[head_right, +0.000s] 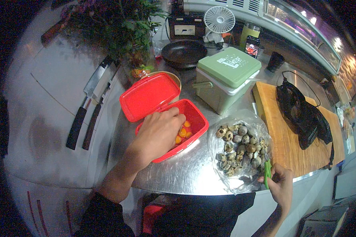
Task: The person uses green scissors to crack small speckled eggs one by one and drops the contents into a red container. The shells are discarded into a plastic bag on the counter. The process is repeated for multiple eggs.
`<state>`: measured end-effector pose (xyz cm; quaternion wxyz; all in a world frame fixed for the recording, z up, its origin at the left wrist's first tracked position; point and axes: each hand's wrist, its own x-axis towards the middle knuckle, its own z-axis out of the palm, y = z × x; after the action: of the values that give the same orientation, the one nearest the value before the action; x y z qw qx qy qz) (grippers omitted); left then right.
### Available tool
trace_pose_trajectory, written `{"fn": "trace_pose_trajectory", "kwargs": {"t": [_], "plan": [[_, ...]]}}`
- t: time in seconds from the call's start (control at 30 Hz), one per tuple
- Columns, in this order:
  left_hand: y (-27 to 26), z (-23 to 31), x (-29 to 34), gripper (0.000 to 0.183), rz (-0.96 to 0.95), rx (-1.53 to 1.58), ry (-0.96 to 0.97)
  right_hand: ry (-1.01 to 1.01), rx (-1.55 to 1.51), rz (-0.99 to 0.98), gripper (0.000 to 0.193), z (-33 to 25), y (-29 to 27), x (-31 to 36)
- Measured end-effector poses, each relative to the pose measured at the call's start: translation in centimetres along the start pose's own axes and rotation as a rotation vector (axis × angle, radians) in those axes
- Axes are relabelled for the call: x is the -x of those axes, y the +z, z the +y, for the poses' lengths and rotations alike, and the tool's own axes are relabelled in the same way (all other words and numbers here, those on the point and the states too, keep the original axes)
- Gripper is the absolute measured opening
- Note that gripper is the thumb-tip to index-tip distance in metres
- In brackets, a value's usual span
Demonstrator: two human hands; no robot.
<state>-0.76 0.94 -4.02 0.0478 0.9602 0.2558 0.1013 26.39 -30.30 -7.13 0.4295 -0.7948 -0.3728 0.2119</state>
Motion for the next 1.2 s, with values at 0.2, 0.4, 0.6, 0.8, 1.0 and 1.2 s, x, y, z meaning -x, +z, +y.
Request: {"fn": "trace_pose_trajectory", "kwargs": {"t": [0.2, 0.4, 0.6, 0.8, 1.0, 1.2], "plan": [[-1.4, 0.0, 0.2, 0.025, 0.175, 0.133, -0.12, 0.004, -0.009, 0.008, 0.045, 0.1, 0.0, 0.1], [-2.9, -0.3, 0.5, 0.031, 0.428, 0.253, -0.112, -0.021, -0.006, 0.008, 0.047, -0.2, 0.3, 0.0], [-2.7, 3.9, 0.9, 0.028, 0.392, 1.133, -0.114, -0.12, 0.136, 0.003, 0.049, -0.7, -0.1, 0.0], [2.8, 11.5, -1.0, 0.028, 0.376, 0.583, 0.102, -0.117, 0.114, 0.008, 0.051, -0.9, 0.1, -0.3], [6.1, 13.7, -2.4, 0.021, 0.303, 0.41, 0.1, -0.165, 0.176, 0.009, 0.055, -0.9, 0.0, -0.3], [6.3, 13.3, -2.8, 0.019, 0.226, 0.317, 0.097, -0.199, 0.171, -0.017, 0.054, -0.5, -0.3, -0.3]]}}
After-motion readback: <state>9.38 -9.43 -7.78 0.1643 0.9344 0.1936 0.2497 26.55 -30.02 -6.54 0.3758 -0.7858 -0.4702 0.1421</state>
